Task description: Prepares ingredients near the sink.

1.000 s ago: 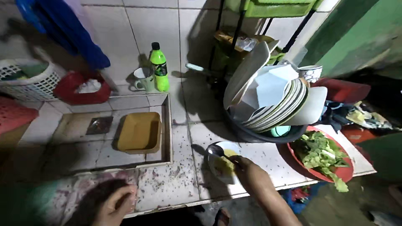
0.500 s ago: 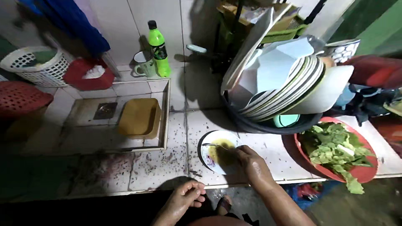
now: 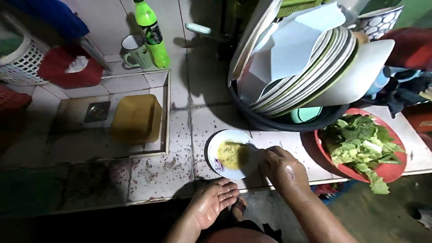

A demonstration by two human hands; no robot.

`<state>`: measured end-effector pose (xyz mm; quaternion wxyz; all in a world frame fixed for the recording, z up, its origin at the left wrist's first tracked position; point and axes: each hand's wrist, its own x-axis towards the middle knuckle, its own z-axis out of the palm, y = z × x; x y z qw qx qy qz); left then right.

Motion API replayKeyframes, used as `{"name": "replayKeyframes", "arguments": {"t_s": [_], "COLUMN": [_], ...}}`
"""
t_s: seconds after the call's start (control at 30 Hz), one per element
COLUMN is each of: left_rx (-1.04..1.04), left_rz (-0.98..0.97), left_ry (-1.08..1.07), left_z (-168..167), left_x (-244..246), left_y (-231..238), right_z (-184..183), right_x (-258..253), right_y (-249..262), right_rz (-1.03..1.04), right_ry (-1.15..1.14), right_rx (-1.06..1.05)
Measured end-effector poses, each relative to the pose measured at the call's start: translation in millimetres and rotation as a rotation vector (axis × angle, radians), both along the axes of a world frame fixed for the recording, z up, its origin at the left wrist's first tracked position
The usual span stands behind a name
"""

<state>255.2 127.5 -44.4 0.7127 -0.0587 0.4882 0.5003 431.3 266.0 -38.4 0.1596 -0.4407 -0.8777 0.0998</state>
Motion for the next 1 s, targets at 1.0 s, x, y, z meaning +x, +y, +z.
{"name": "replayKeyframes", "arguments": {"t_s": [1.0], "left_rx": [-0.046], "left_rz": [0.137], "left_ry": [-0.105], "left_z": [-7], "left_x": [16], "left_y": [18], "right_z": [-21], "right_x": [32], "right_y": [-64], "right_rz": [-0.011], "right_ry": [0.066], "right_rx": [0.04]}}
